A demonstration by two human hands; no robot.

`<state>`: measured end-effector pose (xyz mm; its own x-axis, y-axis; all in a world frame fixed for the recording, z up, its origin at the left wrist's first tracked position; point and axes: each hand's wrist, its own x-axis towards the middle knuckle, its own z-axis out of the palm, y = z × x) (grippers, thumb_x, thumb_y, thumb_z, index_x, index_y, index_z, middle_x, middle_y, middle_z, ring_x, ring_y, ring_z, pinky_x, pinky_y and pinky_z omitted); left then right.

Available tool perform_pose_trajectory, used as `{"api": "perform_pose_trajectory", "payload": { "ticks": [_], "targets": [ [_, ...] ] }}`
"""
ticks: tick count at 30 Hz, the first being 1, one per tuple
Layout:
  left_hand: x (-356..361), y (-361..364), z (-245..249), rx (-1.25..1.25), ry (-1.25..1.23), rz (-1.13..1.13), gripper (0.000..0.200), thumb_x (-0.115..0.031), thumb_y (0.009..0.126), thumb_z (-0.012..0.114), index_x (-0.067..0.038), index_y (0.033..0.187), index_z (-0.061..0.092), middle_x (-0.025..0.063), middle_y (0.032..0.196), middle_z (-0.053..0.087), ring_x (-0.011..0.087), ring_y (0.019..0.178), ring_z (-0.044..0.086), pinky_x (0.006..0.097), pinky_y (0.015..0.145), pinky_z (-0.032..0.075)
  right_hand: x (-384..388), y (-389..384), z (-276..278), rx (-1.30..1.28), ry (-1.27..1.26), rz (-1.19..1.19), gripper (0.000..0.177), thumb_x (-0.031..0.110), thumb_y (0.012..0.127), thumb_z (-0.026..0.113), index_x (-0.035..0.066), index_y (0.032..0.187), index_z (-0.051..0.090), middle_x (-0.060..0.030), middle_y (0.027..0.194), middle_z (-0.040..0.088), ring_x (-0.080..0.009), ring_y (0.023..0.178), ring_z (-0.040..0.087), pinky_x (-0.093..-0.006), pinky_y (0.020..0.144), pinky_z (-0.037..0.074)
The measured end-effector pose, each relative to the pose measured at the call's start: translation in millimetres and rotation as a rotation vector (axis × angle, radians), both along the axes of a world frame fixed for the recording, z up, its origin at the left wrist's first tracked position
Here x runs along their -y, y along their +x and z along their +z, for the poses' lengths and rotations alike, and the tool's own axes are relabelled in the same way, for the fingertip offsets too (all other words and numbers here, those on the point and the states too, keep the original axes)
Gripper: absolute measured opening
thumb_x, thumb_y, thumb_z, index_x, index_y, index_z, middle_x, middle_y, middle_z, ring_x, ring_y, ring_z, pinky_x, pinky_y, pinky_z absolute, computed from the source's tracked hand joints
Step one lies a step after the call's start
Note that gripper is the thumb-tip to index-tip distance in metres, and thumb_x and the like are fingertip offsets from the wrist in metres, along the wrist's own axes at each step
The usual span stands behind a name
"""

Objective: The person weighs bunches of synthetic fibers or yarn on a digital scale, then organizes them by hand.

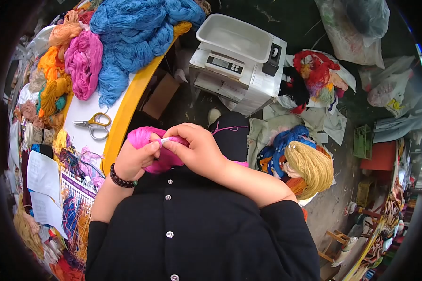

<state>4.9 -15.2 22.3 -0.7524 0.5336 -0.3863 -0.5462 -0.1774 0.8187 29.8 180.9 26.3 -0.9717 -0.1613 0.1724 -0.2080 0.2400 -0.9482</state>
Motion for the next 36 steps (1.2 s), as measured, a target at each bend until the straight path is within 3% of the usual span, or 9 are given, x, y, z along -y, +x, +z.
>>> {"api": "perform_pose_trajectory", "payload": {
  "ticks": [1,3,7,11,14,20,26,28,36],
  "targets": [
    [-2.9,0.7,-5.4,0.002,-0.001,0.000,0.014,-0.016,0.088,0.062,-0.003,0.084,0.063,-0.0007,0.069,0.058,0.0025,0.051,0.043,0.0178,0.046,0.031,0.0,0.3,1.8,0.203,-0.074,0.033,0.009,0.010,0.080,0.066,0.003,0.085,0.063,-0.0096,0.076,0.060,-0.0264,0.073,0.057,-0.0337,0.067,0.044],
    [-12.6,4.8,-12.7,-0.874,-0.299,0.157,0.013,-0.015,0.089,0.061,-0.003,0.084,0.063,-0.0011,0.069,0.057,0.0019,0.052,0.043,0.0173,0.046,0.030,-1.1,0.5,0.2,0.119,-0.028,0.023,0.010,0.010,0.080,0.066,0.003,0.086,0.063,-0.0097,0.076,0.060,-0.0262,0.073,0.057,-0.0336,0.067,0.044],
    [0.5,-0.9,2.9,0.106,-0.008,-0.075,0.015,-0.018,0.089,0.061,-0.004,0.084,0.064,-0.0015,0.064,0.056,0.0014,0.046,0.037,0.0178,0.044,0.026,-4.7,-3.5,-2.4,-0.276,0.145,0.018,0.010,0.011,0.082,0.064,0.003,0.087,0.062,-0.0113,0.078,0.061,-0.0252,0.073,0.058,-0.0322,0.066,0.044],
    [-9.5,5.7,4.4,-0.138,-0.152,0.068,0.010,-0.011,0.086,0.064,-0.003,0.080,0.064,0.0015,0.068,0.060,0.0074,0.056,0.054,0.0206,0.053,0.041,-2.2,3.0,-5.2,0.244,-0.148,0.056,0.008,0.011,0.086,0.061,0.004,0.085,0.061,-0.0039,0.074,0.059,-0.0115,0.070,0.054,-0.0260,0.063,0.043],
    [-14.2,-1.2,7.8,-1.266,-0.476,-0.011,0.004,-0.003,0.077,0.067,-0.003,0.080,0.064,0.0103,0.079,0.065,0.0247,0.073,0.063,0.0309,0.067,0.047,-1.5,1.4,-29.3,0.523,-0.644,0.191,0.014,0.016,0.091,0.059,0.002,0.090,0.059,0.0009,0.080,0.060,-0.0049,0.075,0.053,-0.0227,0.067,0.044],
    [-1.7,10.1,9.1,-0.545,-0.304,0.082,0.002,0.002,0.082,0.064,0.001,0.083,0.063,0.0020,0.076,0.061,0.0092,0.070,0.057,0.0237,0.064,0.046,-27.9,-4.0,-5.4,0.643,-0.347,0.262,0.027,0.026,0.094,0.054,0.005,0.111,0.057,0.0009,0.081,0.056,-0.0064,0.065,0.053,-0.0215,0.058,0.045],
    [45.8,-15.9,-18.2,-0.395,-0.185,0.204,0.009,-0.010,0.088,0.060,-0.003,0.093,0.060,-0.0015,0.070,0.056,0.0019,0.052,0.041,0.0162,0.046,0.027,-133.3,-0.1,-2.2,0.509,-0.216,-0.350,0.029,0.032,0.093,0.056,0.009,0.109,0.064,0.0067,0.068,0.046,-0.0031,0.052,0.042,-0.0181,0.049,0.038],
    [62.4,-24.0,-17.3,-0.207,-0.216,0.033,0.014,-0.012,0.087,0.062,-0.001,0.096,0.060,-0.0020,0.069,0.056,0.0010,0.049,0.039,0.0156,0.044,0.024,-169.1,16.1,-13.1,0.357,-0.114,-0.450,0.028,0.026,0.092,0.058,0.003,0.106,0.065,0.0024,0.082,0.060,-0.0052,0.074,0.053,-0.0211,0.067,0.045],
    [116.8,-43.5,-41.4,-0.279,-0.175,-0.153,0.054,-0.032,0.079,0.074,0.003,0.116,0.057,-0.0031,0.075,0.058,0.0028,0.060,0.048,0.0161,0.052,0.034,-252.1,114.1,-33.7,-0.020,-0.040,-1.126,0.019,0.016,0.089,0.063,-0.001,0.096,0.066,0.0044,0.077,0.060,-0.0021,0.066,0.050,-0.0177,0.058,0.039]
  ]
}}
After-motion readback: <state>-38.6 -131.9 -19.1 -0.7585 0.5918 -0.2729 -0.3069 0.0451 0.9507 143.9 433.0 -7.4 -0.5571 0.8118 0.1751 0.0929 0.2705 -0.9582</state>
